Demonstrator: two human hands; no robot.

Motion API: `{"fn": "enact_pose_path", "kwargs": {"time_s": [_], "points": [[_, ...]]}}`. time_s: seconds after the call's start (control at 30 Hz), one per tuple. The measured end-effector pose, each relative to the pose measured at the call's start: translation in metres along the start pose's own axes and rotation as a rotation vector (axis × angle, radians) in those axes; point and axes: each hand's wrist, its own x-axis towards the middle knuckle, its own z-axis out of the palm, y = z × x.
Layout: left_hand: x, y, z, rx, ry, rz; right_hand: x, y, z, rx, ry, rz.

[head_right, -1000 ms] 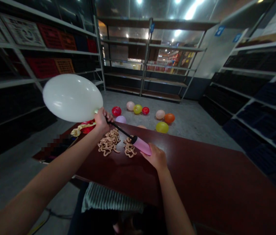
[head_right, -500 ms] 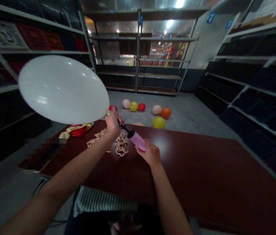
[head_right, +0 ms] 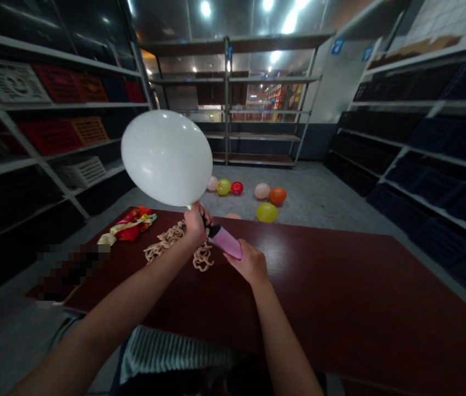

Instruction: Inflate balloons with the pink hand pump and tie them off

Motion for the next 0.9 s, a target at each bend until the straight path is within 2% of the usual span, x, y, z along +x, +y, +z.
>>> {"fn": "enact_pose_path", "kwargs": {"time_s": [0.17,0.27,0.57,0.7,0.83,0.9], "points": [[0.002,0.007,-0.011,-0.034,0.036,0.006,-0.002,0.000,0.002,-0.038,0.004,-0.042],[0.005,0.019,-0.019,-0.055,0.047,0.020,-0.004,0.000,0.003,-0.062,0.005,-0.059],[0.026,0.079,-0.054,-0.123,0.156,0.058,-0.001,-0.005,-0.005,-0.066,-0.048,-0.139],[0.035,0.101,-0.061,-0.132,0.221,0.062,0.001,-0.009,-0.008,-0.078,-0.052,-0.147],[0.041,0.104,-0.058,-0.150,0.303,0.058,0.000,-0.009,-0.007,-0.078,-0.036,-0.171],[0.044,0.100,-0.055,-0.175,0.277,0.059,0.000,-0.007,-0.005,-0.081,-0.029,-0.167]]}}
